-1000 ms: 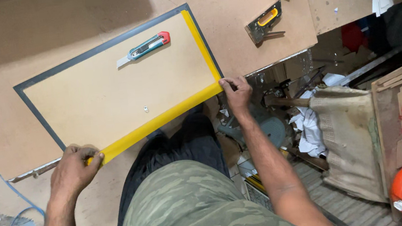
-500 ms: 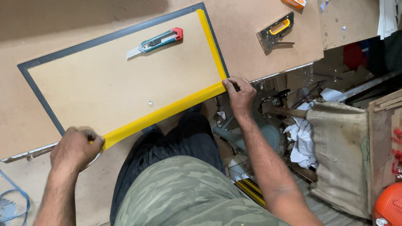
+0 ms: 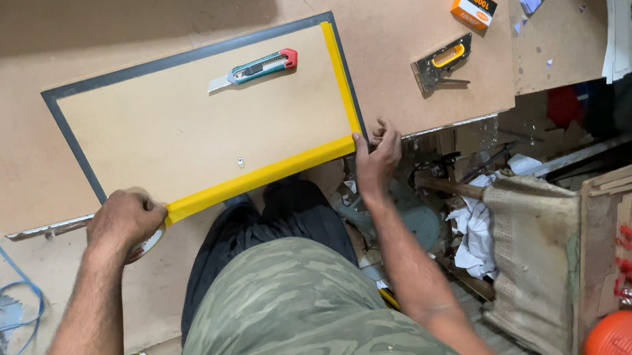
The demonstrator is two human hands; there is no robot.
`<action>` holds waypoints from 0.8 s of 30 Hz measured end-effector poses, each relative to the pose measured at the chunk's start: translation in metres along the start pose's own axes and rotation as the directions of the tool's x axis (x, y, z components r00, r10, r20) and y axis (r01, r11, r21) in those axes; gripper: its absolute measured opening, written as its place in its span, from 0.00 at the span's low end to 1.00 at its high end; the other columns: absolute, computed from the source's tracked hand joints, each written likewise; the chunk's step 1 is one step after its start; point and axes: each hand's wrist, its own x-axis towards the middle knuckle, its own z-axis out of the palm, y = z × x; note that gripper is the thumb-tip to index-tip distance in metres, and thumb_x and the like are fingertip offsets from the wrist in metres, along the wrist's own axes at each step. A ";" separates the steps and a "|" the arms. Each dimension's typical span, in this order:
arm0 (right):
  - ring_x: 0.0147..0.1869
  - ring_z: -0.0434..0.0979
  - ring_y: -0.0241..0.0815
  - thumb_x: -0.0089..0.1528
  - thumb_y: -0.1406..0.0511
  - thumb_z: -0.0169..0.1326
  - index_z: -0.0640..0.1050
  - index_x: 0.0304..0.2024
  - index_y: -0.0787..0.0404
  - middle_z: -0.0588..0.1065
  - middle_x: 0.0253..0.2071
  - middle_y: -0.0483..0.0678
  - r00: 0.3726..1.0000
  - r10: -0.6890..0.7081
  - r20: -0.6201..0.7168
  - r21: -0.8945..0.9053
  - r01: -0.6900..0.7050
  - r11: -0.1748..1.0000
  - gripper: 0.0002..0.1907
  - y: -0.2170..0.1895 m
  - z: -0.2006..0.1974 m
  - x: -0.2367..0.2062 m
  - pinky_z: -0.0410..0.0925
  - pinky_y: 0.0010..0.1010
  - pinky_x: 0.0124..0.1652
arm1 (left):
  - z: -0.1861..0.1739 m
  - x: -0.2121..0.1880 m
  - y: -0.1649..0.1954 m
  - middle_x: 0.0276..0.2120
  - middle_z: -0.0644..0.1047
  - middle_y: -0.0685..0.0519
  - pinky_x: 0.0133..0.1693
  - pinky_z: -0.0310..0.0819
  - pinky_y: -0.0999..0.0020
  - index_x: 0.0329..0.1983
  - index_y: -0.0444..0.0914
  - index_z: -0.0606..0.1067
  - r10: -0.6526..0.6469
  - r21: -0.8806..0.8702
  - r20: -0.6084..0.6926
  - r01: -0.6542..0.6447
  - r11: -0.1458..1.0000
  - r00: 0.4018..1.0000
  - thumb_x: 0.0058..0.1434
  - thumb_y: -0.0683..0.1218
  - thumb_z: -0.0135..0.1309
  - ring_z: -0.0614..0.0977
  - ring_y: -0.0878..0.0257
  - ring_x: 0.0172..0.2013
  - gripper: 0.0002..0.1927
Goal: The person assembles picture frames by applying yellow tape to the edges of a cardboard backing, placing white corner pieces, and securing them with a staple gun. They repeat this process for multiple frames, stacking completed units on the floor.
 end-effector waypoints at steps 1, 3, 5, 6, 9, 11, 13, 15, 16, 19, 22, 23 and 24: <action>0.49 0.76 0.53 0.62 0.63 0.60 0.71 0.60 0.62 0.75 0.49 0.53 0.975 -0.220 -0.005 -0.205 0.214 0.955 0.25 -0.005 0.002 -0.006 0.67 0.46 0.51 | -0.002 -0.001 0.004 0.37 0.85 0.45 0.46 0.78 0.51 0.42 0.42 0.84 -0.017 0.002 0.004 0.017 1.000 1.000 0.56 0.56 0.58 0.85 0.49 0.41 0.18; 0.62 0.72 0.55 0.67 0.63 0.56 0.70 0.63 0.64 0.73 0.59 0.56 0.818 -0.556 0.147 -0.241 0.575 0.782 0.23 -0.017 0.007 -0.025 0.60 0.49 0.63 | -0.006 -0.005 0.013 0.37 0.85 0.45 0.46 0.78 0.51 0.43 0.42 0.85 -0.057 0.003 0.018 0.057 0.998 0.998 0.55 0.55 0.58 0.86 0.49 0.41 0.18; 0.74 0.66 0.54 0.70 0.65 0.52 0.68 0.67 0.66 0.69 0.69 0.58 0.595 -0.743 0.306 -0.025 0.786 0.618 0.24 -0.030 0.019 -0.046 0.53 0.48 0.72 | -0.012 -0.008 0.022 0.37 0.85 0.45 0.47 0.78 0.51 0.43 0.42 0.85 -0.061 -0.006 0.017 0.061 0.998 0.998 0.54 0.54 0.59 0.85 0.49 0.41 0.18; 0.79 0.63 0.52 0.69 0.66 0.51 0.67 0.69 0.67 0.66 0.73 0.57 0.474 -0.790 0.388 0.029 0.851 0.525 0.26 -0.034 0.022 -0.054 0.50 0.48 0.75 | -0.013 -0.010 0.027 0.37 0.85 0.45 0.47 0.77 0.51 0.43 0.41 0.85 -0.061 -0.011 0.021 0.061 0.998 0.998 0.54 0.54 0.59 0.85 0.49 0.41 0.18; 0.83 0.55 0.48 0.66 0.68 0.50 0.67 0.71 0.65 0.60 0.77 0.55 0.441 -0.738 0.510 -0.072 0.877 0.475 0.30 -0.027 0.018 -0.054 0.45 0.47 0.78 | -0.018 -0.010 0.037 0.36 0.86 0.43 0.46 0.78 0.51 0.44 0.40 0.84 -0.136 -0.025 0.054 0.137 0.990 0.989 0.55 0.54 0.59 0.87 0.49 0.40 0.18; 0.82 0.52 0.52 0.63 0.68 0.52 0.64 0.71 0.69 0.58 0.77 0.59 0.545 -0.633 0.550 -0.223 0.826 0.517 0.34 -0.013 0.006 -0.036 0.44 0.50 0.76 | -0.019 -0.010 0.038 0.37 0.85 0.43 0.46 0.79 0.51 0.42 0.39 0.85 -0.094 -0.001 0.036 0.094 0.996 0.995 0.54 0.54 0.59 0.86 0.48 0.40 0.18; 0.82 0.49 0.57 0.59 0.67 0.55 0.61 0.72 0.73 0.54 0.77 0.63 0.648 -0.522 0.554 -0.294 0.739 0.606 0.39 0.002 -0.009 -0.020 0.42 0.55 0.74 | -0.020 -0.009 0.037 0.37 0.85 0.42 0.46 0.79 0.51 0.42 0.38 0.85 -0.053 0.018 0.015 0.052 0.998 0.999 0.53 0.53 0.60 0.86 0.48 0.40 0.18; 0.82 0.47 0.58 0.57 0.66 0.59 0.57 0.73 0.73 0.51 0.78 0.64 0.687 -0.476 0.550 -0.283 0.689 0.667 0.44 0.009 -0.020 -0.013 0.42 0.58 0.74 | -0.022 -0.010 0.032 0.38 0.84 0.41 0.46 0.78 0.51 0.41 0.38 0.85 -0.022 0.030 0.001 0.022 0.999 1.000 0.52 0.53 0.61 0.85 0.47 0.40 0.18; 0.83 0.46 0.58 0.58 0.65 0.60 0.56 0.74 0.72 0.51 0.78 0.63 0.680 -0.492 0.544 -0.280 0.700 0.657 0.46 0.009 -0.021 -0.013 0.42 0.57 0.75 | -0.022 -0.011 0.028 0.38 0.84 0.41 0.46 0.79 0.51 0.42 0.38 0.84 -0.004 -0.008 0.006 0.004 1.000 1.000 0.53 0.53 0.60 0.86 0.46 0.40 0.18; 0.83 0.46 0.57 0.55 0.63 0.64 0.54 0.74 0.68 0.50 0.78 0.63 0.708 -0.463 0.533 -0.327 0.677 0.659 0.50 -0.001 -0.016 -0.026 0.42 0.59 0.75 | -0.021 -0.017 0.002 0.41 0.83 0.39 0.49 0.78 0.54 0.44 0.38 0.83 0.243 -0.034 -0.004 -0.243 0.970 0.970 0.53 0.53 0.59 0.84 0.47 0.44 0.20; 0.83 0.45 0.56 0.52 0.60 0.69 0.53 0.75 0.66 0.49 0.79 0.61 0.742 -0.358 0.568 -0.428 0.637 0.641 0.56 -0.016 -0.003 -0.040 0.42 0.63 0.74 | -0.027 -0.030 -0.041 0.49 0.77 0.39 0.51 0.73 0.54 0.52 0.36 0.77 0.728 -0.151 -0.093 -0.733 0.664 0.679 0.51 0.53 0.59 0.79 0.45 0.50 0.26; 0.83 0.45 0.56 0.53 0.60 0.69 0.52 0.76 0.65 0.49 0.80 0.60 0.752 -0.364 0.550 -0.445 0.633 0.634 0.56 -0.021 0.001 -0.044 0.42 0.63 0.74 | -0.028 -0.038 -0.061 0.50 0.77 0.41 0.50 0.74 0.55 0.55 0.38 0.75 0.712 -0.214 -0.036 -0.701 0.680 0.701 0.53 0.53 0.58 0.80 0.46 0.49 0.27; 0.84 0.45 0.56 0.54 0.61 0.70 0.52 0.77 0.64 0.48 0.80 0.59 0.762 -0.370 0.532 -0.462 0.627 0.627 0.57 -0.026 0.004 -0.048 0.42 0.63 0.74 | -0.030 -0.045 -0.082 0.51 0.78 0.42 0.49 0.74 0.55 0.57 0.40 0.73 0.695 -0.273 0.023 -0.664 0.696 0.719 0.54 0.54 0.56 0.81 0.47 0.48 0.28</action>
